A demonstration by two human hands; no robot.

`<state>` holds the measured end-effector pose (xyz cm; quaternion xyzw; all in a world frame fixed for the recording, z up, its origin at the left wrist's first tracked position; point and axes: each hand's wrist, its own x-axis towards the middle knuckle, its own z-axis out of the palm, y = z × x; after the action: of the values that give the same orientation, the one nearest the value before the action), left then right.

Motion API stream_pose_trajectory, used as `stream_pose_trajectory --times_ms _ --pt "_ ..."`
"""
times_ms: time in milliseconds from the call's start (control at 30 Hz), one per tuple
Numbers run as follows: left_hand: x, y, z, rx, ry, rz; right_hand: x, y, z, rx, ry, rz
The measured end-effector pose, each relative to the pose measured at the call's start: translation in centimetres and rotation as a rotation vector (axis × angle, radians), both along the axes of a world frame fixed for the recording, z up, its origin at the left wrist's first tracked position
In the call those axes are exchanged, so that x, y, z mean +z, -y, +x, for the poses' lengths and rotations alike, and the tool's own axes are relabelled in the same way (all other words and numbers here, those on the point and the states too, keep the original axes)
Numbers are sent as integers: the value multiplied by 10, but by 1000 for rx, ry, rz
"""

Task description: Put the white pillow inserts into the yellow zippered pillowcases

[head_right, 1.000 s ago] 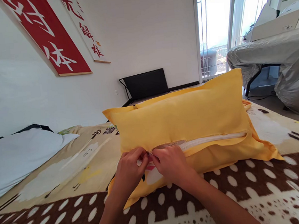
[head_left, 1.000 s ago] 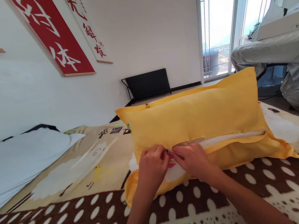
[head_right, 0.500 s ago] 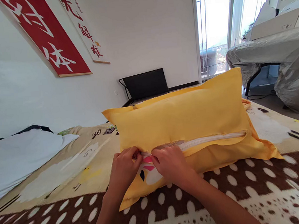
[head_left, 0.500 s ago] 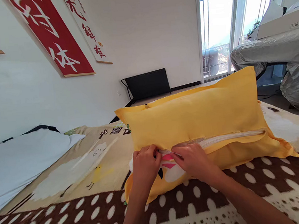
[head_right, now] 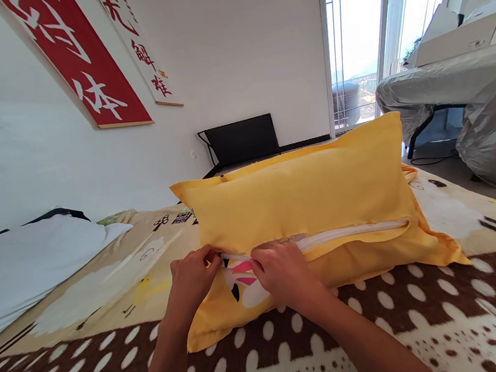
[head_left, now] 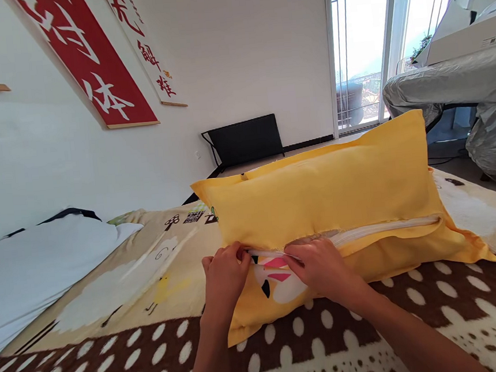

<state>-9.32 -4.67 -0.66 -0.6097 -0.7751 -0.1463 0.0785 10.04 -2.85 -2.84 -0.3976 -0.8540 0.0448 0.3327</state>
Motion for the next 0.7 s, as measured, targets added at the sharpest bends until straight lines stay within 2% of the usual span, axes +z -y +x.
stream_pose_trajectory --times_ms 433,700 --pt "-5 -2 -5 16 -4 12 -1 0 0 8 26 -12" --pt "-1 0 -10 30 53 -78 1 0 0 12 48 -40"
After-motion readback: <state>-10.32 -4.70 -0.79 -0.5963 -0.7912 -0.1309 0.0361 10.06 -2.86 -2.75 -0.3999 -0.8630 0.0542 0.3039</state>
